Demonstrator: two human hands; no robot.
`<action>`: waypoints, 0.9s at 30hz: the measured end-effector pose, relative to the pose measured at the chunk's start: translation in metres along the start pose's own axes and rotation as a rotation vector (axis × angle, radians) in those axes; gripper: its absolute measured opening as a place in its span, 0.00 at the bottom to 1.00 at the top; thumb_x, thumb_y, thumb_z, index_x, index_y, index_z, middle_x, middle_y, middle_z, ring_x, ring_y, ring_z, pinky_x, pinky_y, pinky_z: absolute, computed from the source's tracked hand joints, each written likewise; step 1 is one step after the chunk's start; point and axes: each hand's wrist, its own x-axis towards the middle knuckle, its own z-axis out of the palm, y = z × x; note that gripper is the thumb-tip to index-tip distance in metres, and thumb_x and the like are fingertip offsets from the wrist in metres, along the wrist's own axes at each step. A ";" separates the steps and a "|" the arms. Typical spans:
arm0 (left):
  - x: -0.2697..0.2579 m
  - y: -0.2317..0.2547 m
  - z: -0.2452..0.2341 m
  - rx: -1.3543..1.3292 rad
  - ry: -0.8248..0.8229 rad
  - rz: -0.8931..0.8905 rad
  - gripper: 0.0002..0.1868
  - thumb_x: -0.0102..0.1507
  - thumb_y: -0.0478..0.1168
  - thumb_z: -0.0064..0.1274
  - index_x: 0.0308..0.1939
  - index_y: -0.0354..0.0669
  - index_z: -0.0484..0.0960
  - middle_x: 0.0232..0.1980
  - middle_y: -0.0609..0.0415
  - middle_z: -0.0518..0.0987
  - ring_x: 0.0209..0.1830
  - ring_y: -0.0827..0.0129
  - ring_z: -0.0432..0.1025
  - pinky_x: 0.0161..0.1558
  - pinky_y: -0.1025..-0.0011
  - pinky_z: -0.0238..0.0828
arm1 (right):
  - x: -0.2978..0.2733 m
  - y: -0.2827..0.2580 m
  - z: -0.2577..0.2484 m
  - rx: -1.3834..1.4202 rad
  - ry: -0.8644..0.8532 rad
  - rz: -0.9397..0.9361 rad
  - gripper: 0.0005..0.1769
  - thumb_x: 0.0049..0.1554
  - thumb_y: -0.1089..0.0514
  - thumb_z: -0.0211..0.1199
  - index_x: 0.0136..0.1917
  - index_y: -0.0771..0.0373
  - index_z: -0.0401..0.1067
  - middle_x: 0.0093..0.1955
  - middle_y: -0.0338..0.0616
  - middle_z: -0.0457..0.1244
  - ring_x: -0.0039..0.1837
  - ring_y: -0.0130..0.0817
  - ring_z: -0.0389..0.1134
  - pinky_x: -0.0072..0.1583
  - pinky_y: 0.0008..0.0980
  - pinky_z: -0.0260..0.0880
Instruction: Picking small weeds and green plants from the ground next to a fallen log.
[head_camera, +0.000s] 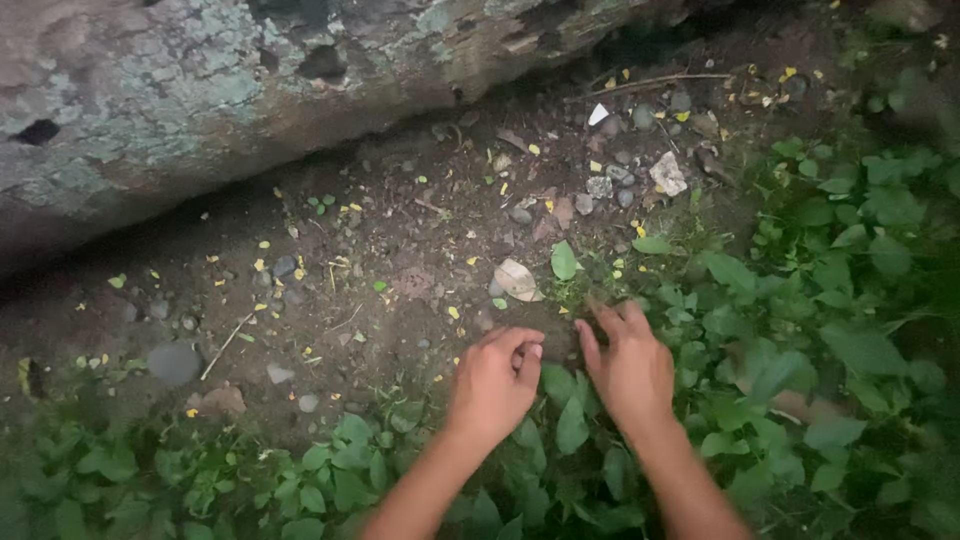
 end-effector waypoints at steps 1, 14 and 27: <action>0.000 -0.001 0.000 -0.001 -0.001 -0.004 0.08 0.62 0.37 0.55 0.44 0.41 0.85 0.42 0.47 0.84 0.33 0.60 0.80 0.38 0.65 0.77 | 0.002 0.002 0.003 -0.001 -0.004 0.000 0.17 0.55 0.52 0.68 0.56 0.58 0.79 0.51 0.51 0.67 0.45 0.54 0.71 0.45 0.47 0.72; -0.004 -0.005 -0.005 -0.002 -0.017 -0.074 0.09 0.62 0.37 0.55 0.44 0.42 0.85 0.39 0.49 0.83 0.32 0.62 0.79 0.38 0.66 0.77 | 0.010 0.006 0.012 0.009 -0.043 0.061 0.10 0.56 0.52 0.69 0.50 0.56 0.81 0.48 0.46 0.66 0.46 0.51 0.71 0.47 0.47 0.72; -0.006 -0.006 -0.011 0.055 0.030 -0.125 0.09 0.62 0.39 0.56 0.45 0.45 0.86 0.41 0.47 0.85 0.33 0.60 0.80 0.39 0.64 0.76 | 0.011 0.002 0.005 0.123 -0.008 -0.064 0.09 0.57 0.55 0.68 0.49 0.61 0.78 0.51 0.50 0.67 0.49 0.54 0.70 0.49 0.47 0.71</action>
